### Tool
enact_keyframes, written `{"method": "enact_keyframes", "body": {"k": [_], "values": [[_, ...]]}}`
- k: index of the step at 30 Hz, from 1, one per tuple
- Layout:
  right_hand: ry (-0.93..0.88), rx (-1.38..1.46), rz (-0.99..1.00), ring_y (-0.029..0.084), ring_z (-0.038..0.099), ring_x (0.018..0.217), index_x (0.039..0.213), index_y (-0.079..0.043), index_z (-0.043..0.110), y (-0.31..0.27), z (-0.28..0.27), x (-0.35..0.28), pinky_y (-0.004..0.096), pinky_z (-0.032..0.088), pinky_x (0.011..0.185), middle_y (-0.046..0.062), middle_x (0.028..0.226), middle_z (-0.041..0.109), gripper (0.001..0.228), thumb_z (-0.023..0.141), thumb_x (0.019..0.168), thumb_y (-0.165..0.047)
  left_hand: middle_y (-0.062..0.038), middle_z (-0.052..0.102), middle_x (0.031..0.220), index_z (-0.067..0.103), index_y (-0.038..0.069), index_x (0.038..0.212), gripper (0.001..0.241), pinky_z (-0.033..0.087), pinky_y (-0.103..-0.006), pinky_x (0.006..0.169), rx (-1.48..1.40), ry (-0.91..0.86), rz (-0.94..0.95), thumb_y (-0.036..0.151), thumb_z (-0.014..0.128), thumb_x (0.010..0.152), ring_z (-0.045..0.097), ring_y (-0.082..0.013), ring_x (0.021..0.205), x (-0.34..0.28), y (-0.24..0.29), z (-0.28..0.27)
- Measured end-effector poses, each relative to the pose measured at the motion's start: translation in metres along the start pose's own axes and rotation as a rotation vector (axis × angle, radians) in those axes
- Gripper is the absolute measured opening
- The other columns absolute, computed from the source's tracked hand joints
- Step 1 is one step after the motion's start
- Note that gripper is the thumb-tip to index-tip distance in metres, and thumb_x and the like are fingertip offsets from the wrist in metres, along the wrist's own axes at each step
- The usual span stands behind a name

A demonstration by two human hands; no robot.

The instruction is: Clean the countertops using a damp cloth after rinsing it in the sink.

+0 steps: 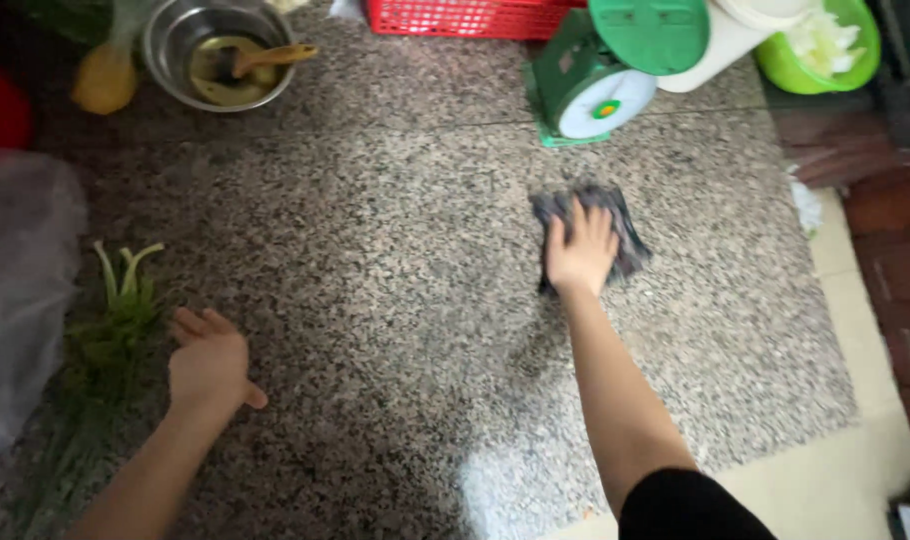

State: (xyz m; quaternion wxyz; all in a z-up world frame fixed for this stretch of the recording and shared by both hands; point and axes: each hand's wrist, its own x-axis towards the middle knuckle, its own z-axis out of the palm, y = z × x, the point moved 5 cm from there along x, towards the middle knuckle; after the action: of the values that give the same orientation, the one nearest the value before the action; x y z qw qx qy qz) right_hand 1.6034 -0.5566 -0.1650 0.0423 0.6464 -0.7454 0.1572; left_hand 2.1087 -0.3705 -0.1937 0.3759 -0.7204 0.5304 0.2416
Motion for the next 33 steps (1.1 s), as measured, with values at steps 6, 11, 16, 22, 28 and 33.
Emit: {"method": "enact_keyframes", "body": {"k": [6, 11, 16, 22, 28, 33], "values": [[0.004, 0.178, 0.496, 0.039, 0.057, 0.124, 0.142, -0.008, 0.059, 0.106, -0.022, -0.085, 0.050, 0.045, 0.108, 0.021, 0.133, 0.067, 0.032, 0.052, 0.116, -0.027, -0.033, -0.002, 0.168, -0.001, -0.009, 0.161, 0.161, 0.052, -0.0388, 0.109, -0.107, 0.057, 0.042, 0.063, 0.098, 0.056, 0.010, -0.0435, 0.157, -0.005, -0.008, 0.001], [0.468, 0.442, -0.012, 0.037, 0.054, 0.140, 0.141, -0.005, 0.057, -0.041, -0.100, -0.083, 0.047, 0.042, 0.120, 0.019, 0.149, 0.059, 0.036, 0.050, 0.105, -0.008, -0.032, -0.007, 0.168, -0.007, -0.010, 0.160, 0.165, 0.051, -0.0347, 0.109, -0.075, 0.035, -0.013, 0.066, 0.097, 0.057, 0.004, -0.0407, 0.158, 0.011, -0.006, 0.007], [-0.119, 0.796, -0.309, 0.038, 0.043, 0.147, 0.150, -0.015, 0.048, -0.168, -0.005, -0.031, 0.048, 0.034, 0.123, 0.020, 0.157, 0.047, 0.053, 0.059, 0.100, -0.025, -0.032, -0.004, 0.167, -0.005, -0.014, 0.158, 0.158, 0.035, -0.0337, 0.122, 0.071, -0.069, -0.034, 0.081, 0.078, 0.062, 0.002, -0.0380, 0.158, 0.018, -0.005, 0.012], [-0.192, 0.084, -0.406, 0.038, 0.036, 0.145, 0.152, -0.025, 0.046, -0.162, 0.038, 0.053, 0.057, 0.018, 0.120, 0.017, 0.152, 0.046, 0.057, 0.049, 0.101, -0.051, -0.028, 0.005, 0.168, 0.003, -0.007, 0.161, 0.150, 0.031, -0.0311, 0.120, 0.281, -0.256, 0.004, 0.097, 0.058, 0.068, 0.011, -0.0355, 0.156, 0.043, -0.006, 0.029], [0.001, 0.081, -0.199, 0.041, 0.050, 0.134, 0.151, -0.023, 0.053, 0.004, 0.018, 0.079, 0.056, 0.028, 0.120, 0.019, 0.136, 0.061, 0.047, 0.047, 0.106, -0.036, -0.022, 0.012, 0.171, 0.006, 0.005, 0.165, 0.124, 0.039, -0.0371, 0.118, 1.209, -0.275, 0.117, 0.088, 0.044, 0.082, 0.022, -0.0357, 0.157, 0.080, -0.013, 0.065], [0.283, 0.024, 0.114, 0.045, 0.050, 0.125, 0.137, 0.000, 0.060, 0.180, 0.028, 0.111, 0.060, 0.027, 0.104, 0.027, 0.129, 0.060, 0.044, 0.055, 0.099, -0.022, -0.026, 0.022, 0.168, 0.013, -0.003, 0.165, 0.132, 0.049, -0.0250, 0.107, 0.317, -0.104, -0.039, 0.087, 0.054, 0.078, 0.029, -0.0325, 0.153, 0.078, -0.020, 0.060]]}}
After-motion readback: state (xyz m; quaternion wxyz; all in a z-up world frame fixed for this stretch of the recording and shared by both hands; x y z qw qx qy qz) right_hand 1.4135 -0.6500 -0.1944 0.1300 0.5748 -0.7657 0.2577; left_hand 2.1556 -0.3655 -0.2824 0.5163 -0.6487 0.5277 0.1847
